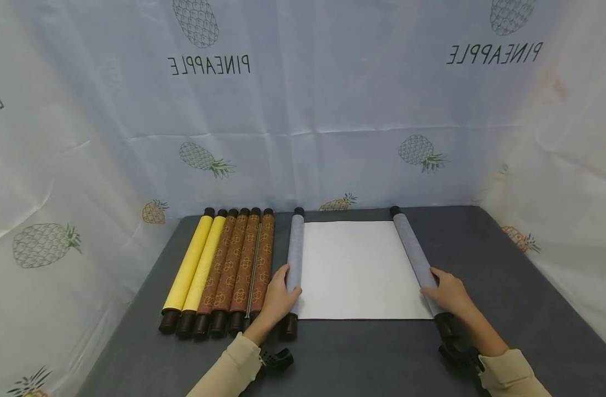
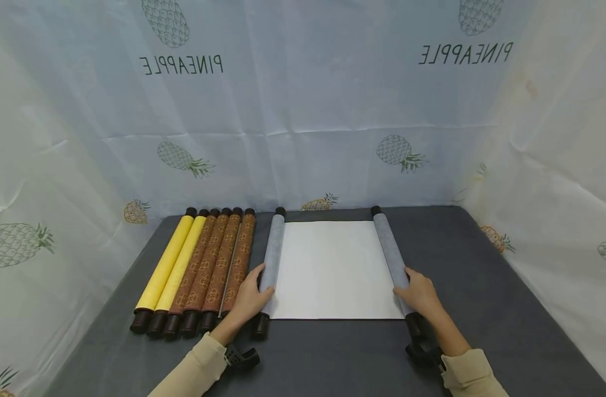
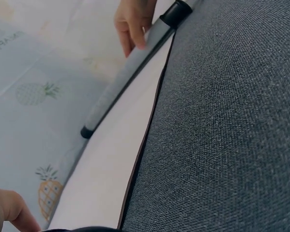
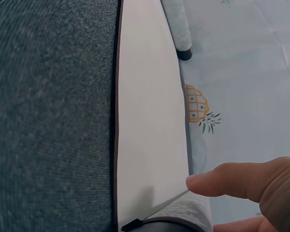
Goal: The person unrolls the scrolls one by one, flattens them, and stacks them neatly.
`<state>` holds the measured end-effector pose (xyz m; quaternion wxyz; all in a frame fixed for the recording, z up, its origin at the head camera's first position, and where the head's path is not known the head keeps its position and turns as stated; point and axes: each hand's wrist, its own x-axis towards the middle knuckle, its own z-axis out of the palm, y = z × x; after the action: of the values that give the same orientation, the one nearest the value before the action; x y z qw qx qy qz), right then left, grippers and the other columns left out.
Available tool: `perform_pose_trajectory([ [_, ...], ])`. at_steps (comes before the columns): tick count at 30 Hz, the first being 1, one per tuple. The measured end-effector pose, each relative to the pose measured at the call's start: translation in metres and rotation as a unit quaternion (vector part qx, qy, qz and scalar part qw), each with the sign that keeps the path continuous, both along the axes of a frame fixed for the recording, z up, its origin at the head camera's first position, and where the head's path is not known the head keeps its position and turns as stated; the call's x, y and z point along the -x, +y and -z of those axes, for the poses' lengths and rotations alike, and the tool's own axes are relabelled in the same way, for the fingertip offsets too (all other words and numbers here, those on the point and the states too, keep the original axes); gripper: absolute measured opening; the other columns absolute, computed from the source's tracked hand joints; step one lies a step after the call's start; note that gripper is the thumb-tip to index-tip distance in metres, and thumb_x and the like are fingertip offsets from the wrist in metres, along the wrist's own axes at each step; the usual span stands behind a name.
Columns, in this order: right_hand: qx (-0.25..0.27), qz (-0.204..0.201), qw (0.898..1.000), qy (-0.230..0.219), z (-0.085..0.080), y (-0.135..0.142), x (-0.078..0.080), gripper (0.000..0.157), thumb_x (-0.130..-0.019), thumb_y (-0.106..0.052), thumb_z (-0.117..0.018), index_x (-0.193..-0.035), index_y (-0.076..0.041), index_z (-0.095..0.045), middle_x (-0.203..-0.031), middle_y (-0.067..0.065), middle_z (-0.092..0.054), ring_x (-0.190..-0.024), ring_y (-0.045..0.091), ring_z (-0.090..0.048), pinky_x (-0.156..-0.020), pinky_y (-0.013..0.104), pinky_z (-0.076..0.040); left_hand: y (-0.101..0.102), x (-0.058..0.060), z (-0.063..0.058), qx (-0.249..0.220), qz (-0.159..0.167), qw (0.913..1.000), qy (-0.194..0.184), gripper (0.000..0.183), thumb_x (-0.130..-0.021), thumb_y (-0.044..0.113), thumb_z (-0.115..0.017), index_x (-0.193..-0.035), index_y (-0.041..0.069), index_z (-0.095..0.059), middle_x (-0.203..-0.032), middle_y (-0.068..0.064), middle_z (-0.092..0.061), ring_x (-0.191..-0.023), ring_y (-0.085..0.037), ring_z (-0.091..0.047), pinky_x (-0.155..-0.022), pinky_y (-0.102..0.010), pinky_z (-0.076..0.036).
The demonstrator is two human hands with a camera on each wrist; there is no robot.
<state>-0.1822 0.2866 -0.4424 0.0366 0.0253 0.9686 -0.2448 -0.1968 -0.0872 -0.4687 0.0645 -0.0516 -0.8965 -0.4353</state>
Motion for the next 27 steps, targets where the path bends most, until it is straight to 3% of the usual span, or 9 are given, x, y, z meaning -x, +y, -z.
perform_pose_trajectory([
  [6,-0.008,0.002,1.000,-0.009,0.000,0.001,-0.001,0.078,-0.080,-0.015,-0.072,-0.134,0.025,-0.032,-0.130,0.049,-0.040,-0.117,0.061,-0.045,-0.091,0.061,-0.047,0.000,0.000,0.000,-0.010,-0.007,0.9999,0.010,0.062,-0.081,0.000,-0.064,-0.137,-0.012,-0.041,-0.143,-0.034,-0.042,-0.133,-0.048,-0.042,-0.107,-0.059,-0.038],
  [27,-0.009,0.010,1.000,-0.012,0.000,0.011,-0.001,0.067,-0.082,-0.008,-0.064,-0.133,0.025,-0.035,-0.130,0.049,-0.040,-0.117,0.062,-0.044,-0.090,0.061,-0.047,0.004,-0.002,0.001,-0.018,-0.009,0.9998,-0.009,0.057,-0.086,0.000,-0.052,-0.138,-0.018,-0.037,-0.146,-0.038,-0.034,-0.137,-0.052,-0.034,-0.111,-0.060,-0.033],
])
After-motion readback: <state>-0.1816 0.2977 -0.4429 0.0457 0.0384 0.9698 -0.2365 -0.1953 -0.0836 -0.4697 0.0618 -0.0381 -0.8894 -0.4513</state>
